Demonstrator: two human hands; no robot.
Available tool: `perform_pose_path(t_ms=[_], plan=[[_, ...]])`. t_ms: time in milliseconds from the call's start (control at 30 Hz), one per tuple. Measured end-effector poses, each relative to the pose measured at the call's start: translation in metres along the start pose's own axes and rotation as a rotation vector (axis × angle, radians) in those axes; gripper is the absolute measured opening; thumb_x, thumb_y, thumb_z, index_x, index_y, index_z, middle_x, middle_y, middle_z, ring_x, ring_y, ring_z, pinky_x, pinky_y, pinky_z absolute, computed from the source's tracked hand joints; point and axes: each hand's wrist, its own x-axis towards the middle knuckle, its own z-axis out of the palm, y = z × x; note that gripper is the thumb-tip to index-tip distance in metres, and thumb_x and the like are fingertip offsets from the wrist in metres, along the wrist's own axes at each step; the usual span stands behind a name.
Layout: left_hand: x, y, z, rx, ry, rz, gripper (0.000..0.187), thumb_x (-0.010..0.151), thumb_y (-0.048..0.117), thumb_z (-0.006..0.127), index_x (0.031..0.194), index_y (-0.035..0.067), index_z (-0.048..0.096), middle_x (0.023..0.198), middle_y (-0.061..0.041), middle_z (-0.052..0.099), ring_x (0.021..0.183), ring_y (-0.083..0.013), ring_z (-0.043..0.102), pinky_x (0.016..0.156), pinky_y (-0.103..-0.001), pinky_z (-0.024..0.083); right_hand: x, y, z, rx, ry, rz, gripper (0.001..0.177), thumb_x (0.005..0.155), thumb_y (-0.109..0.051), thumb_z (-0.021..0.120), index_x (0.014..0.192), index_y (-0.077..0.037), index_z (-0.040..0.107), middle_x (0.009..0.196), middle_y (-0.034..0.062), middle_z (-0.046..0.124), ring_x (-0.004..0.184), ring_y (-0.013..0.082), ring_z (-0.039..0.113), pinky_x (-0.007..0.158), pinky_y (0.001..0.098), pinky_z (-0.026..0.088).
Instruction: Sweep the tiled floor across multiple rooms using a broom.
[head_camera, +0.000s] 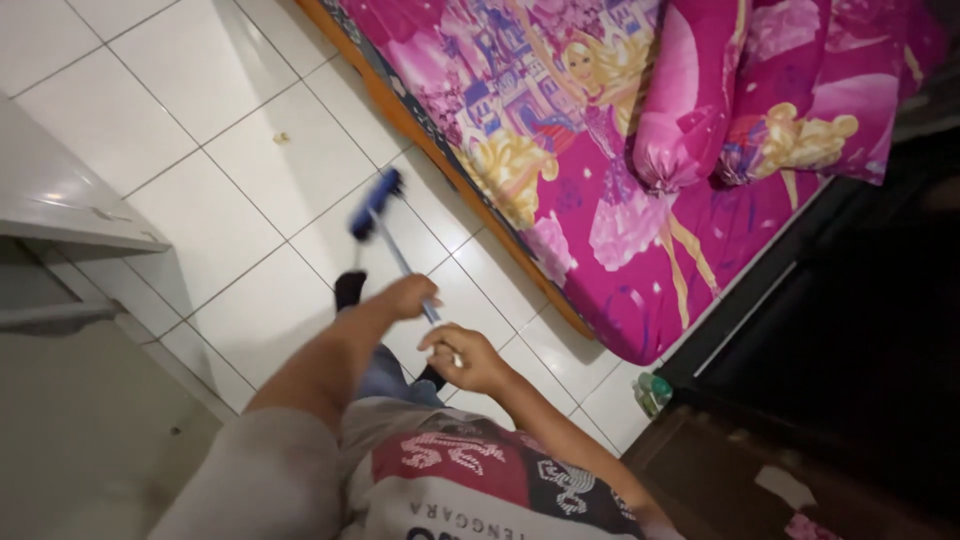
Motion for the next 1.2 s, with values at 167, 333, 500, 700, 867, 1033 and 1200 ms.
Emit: perform_pose_path(t_ms=[167, 333, 500, 700, 867, 1033, 1200], plan=[[0.035, -0.011, -0.071, 0.115, 0.010, -0.049, 0.030, 0.089, 0.035, 0.073, 0.074, 0.009, 0.071, 0.080, -0.019, 0.070, 0.082, -0.0424, 0.067, 0.076, -0.053, 0.052, 0.046, -0.027, -0.046, 0.026, 0.108, -0.113, 0.016, 0.090, 0.001, 0.067, 0.105, -0.002, 0.068, 0.092, 0.0045, 0.064, 0.082, 0.0112, 0.061, 0.074, 0.0258, 0.052], [0.073, 0.103, -0.144, -0.058, -0.060, 0.072, 0.022, 0.091, 0.032, 0.074, 0.080, 0.014, 0.072, 0.083, -0.017, 0.071, 0.084, -0.0413, 0.068, 0.074, -0.051, 0.053, 0.044, -0.132, -0.103, 0.114, 0.259, -0.117, 0.017, 0.090, 0.000, 0.068, 0.107, 0.000, 0.069, 0.098, 0.0056, 0.071, 0.075, 0.0109, 0.063, 0.066, 0.0248, 0.051], [0.079, 0.048, -0.176, -0.462, -0.195, 0.665, 0.022, 0.082, 0.023, 0.075, 0.097, 0.008, 0.070, 0.092, -0.015, 0.072, 0.086, -0.0359, 0.069, 0.075, -0.046, 0.053, 0.154, -0.114, -0.061, -0.026, 0.097, 0.016, 0.024, 0.089, 0.000, 0.061, 0.111, -0.004, 0.070, 0.093, 0.0036, 0.066, 0.076, 0.0101, 0.060, 0.067, 0.0269, 0.051], [0.061, -0.133, -0.203, -0.320, -0.088, 0.071, 0.024, 0.085, 0.018, 0.070, 0.070, 0.005, 0.057, 0.072, -0.019, 0.062, 0.066, -0.0334, 0.058, 0.064, -0.046, 0.047, 0.264, -0.076, -0.017, -0.119, -0.064, -0.007, 0.022, 0.083, 0.002, 0.062, 0.101, -0.007, 0.072, 0.072, 0.0023, 0.056, 0.068, 0.0132, 0.055, 0.065, 0.0304, 0.047], [0.052, -0.189, -0.289, -0.069, 0.160, 0.090, 0.027, 0.087, 0.024, 0.073, 0.070, 0.007, 0.060, 0.074, -0.021, 0.066, 0.075, -0.0434, 0.063, 0.068, -0.052, 0.049, 0.338, -0.080, -0.017, -0.148, -0.063, -0.168, 0.017, 0.082, 0.003, 0.062, 0.094, -0.008, 0.069, 0.078, 0.0044, 0.065, 0.078, 0.0171, 0.061, 0.067, 0.0323, 0.051], [0.082, -0.117, -0.328, -0.083, 0.403, 0.057, 0.025, 0.088, 0.026, 0.074, 0.075, 0.007, 0.066, 0.077, -0.020, 0.068, 0.075, -0.0425, 0.066, 0.069, -0.051, 0.052, 0.341, -0.172, -0.083, -0.214, -0.162, -0.318, 0.013, 0.081, 0.002, 0.064, 0.088, -0.009, 0.067, 0.081, 0.0068, 0.065, 0.074, 0.0231, 0.063, 0.068, 0.0373, 0.049], [0.079, -0.098, -0.341, -0.270, 0.519, 0.368, 0.016, 0.093, 0.025, 0.066, 0.092, 0.010, 0.073, 0.086, -0.017, 0.071, 0.078, -0.0401, 0.066, 0.070, -0.049, 0.051, 0.391, -0.164, -0.077, -0.305, -0.539, -0.286, 0.017, 0.073, -0.001, 0.068, 0.088, -0.010, 0.068, 0.073, 0.0080, 0.061, 0.067, 0.0255, 0.062, 0.060, 0.0395, 0.045]])
